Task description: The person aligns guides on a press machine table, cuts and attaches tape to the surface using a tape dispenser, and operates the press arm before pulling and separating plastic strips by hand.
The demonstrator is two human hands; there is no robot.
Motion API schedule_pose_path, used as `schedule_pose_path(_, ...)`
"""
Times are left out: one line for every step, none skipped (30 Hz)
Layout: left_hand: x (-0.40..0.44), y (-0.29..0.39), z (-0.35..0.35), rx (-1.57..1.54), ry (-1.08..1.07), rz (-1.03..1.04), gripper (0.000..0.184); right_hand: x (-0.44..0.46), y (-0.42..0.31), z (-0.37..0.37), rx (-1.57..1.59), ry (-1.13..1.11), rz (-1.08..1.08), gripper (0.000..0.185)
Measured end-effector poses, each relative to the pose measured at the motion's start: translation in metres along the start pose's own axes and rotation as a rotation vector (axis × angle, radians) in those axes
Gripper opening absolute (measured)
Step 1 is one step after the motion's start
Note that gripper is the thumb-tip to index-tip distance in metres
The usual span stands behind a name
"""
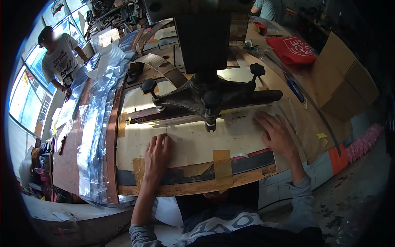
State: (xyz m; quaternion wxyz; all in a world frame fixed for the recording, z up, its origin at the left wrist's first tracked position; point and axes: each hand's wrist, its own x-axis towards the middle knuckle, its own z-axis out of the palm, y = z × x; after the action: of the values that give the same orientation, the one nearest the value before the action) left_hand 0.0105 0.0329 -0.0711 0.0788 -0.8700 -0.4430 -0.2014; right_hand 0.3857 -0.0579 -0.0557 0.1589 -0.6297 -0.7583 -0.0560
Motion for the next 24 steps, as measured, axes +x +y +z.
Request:
schedule_pose_path(0.001, 0.0, 0.0, 0.031, 0.018, 0.01, 0.018, 0.003, -0.001, 0.001, 0.003, -0.01, -0.026, 0.06)
schedule_pose_path(0.002, 0.001, -0.001, 0.051, 0.009, 0.01, 0.019, 0.005, -0.001, 0.004, 0.007, -0.008, -0.018, 0.062)
schedule_pose_path(0.002, 0.001, -0.002, 0.071, 0.0, 0.01, 0.019, 0.006, -0.001, 0.007, 0.012, -0.006, -0.012, 0.065)
schedule_pose_path(0.002, 0.002, -0.004, 0.09, -0.01, 0.009, 0.02, 0.008, -0.002, 0.009, 0.016, -0.005, -0.005, 0.067)
schedule_pose_path(0.003, 0.003, -0.005, 0.093, -0.007, 0.006, 0.02, 0.009, -0.003, 0.01, -0.009, -0.023, -0.005, 0.068)
schedule_pose_path(0.003, 0.004, -0.006, 0.095, -0.004, 0.004, 0.02, 0.01, -0.004, 0.01, -0.035, -0.041, -0.005, 0.069)
schedule_pose_path(0.004, 0.004, -0.006, 0.096, -0.003, 0.002, 0.02, 0.011, -0.005, 0.009, -0.061, -0.06, -0.004, 0.07)
schedule_pose_path(0.004, 0.004, -0.006, 0.11, -0.013, 0.001, 0.02, 0.011, -0.007, 0.008, -0.064, -0.068, 0.002, 0.07)
schedule_pose_path(0.004, 0.004, -0.006, 0.122, -0.024, 0.0, 0.02, 0.013, -0.009, 0.007, -0.068, -0.077, 0.008, 0.07)
schedule_pose_path(0.004, 0.004, -0.005, 0.134, -0.033, -0.002, 0.021, 0.013, -0.009, 0.006, -0.074, -0.087, 0.013, 0.07)
schedule_pose_path(0.004, 0.006, -0.006, 0.125, -0.035, -0.002, 0.02, 0.013, -0.009, 0.007, -0.084, -0.09, 0.016, 0.07)
schedule_pose_path(0.005, 0.006, -0.007, 0.12, -0.035, -0.004, 0.02, 0.014, -0.009, 0.007, -0.094, -0.092, 0.016, 0.07)
schedule_pose_path(0.005, 0.006, -0.008, 0.115, -0.034, -0.006, 0.02, 0.014, -0.009, 0.008, -0.103, -0.092, 0.014, 0.07)
schedule_pose_path(0.005, 0.006, -0.008, 0.113, -0.036, -0.006, 0.02, 0.014, -0.009, 0.009, -0.108, -0.081, 0.01, 0.07)
schedule_pose_path(0.005, 0.006, -0.008, 0.112, -0.037, -0.007, 0.02, 0.014, -0.009, 0.01, -0.113, -0.07, 0.004, 0.069)
schedule_pose_path(0.005, 0.006, -0.008, 0.111, -0.037, -0.009, 0.02, 0.014, -0.008, 0.01, -0.119, -0.059, -0.004, 0.069)
schedule_pose_path(0.005, 0.006, -0.008, 0.112, -0.04, -0.014, 0.02, 0.015, -0.008, 0.011, -0.109, -0.045, -0.004, 0.068)
schedule_pose_path(0.005, 0.006, -0.007, 0.113, -0.043, -0.019, 0.02, 0.015, -0.007, 0.011, -0.097, -0.03, -0.004, 0.067)
schedule_pose_path(0.004, 0.006, -0.008, 0.116, -0.046, -0.023, 0.02, 0.015, -0.007, 0.012, -0.084, -0.015, -0.003, 0.065)
schedule_pose_path(0.004, 0.005, -0.008, 0.103, -0.049, -0.035, 0.019, 0.014, -0.007, 0.013, -0.058, 0.002, -0.003, 0.064)
schedule_pose_path(0.004, 0.004, -0.008, 0.091, -0.05, -0.046, 0.018, 0.013, -0.006, 0.014, -0.032, 0.02, -0.004, 0.063)
schedule_pose_path(0.003, 0.004, -0.008, 0.078, -0.051, -0.058, 0.018, 0.012, -0.004, 0.014, -0.006, 0.038, -0.004, 0.062)
schedule_pose_path(0.003, 0.004, -0.009, 0.053, -0.043, -0.083, 0.017, 0.011, -0.003, 0.013, 0.013, 0.043, -0.007, 0.061)
schedule_pose_path(0.004, 0.005, -0.009, 0.028, -0.033, -0.108, 0.016, 0.011, -0.002, 0.013, 0.03, 0.051, -0.011, 0.06)
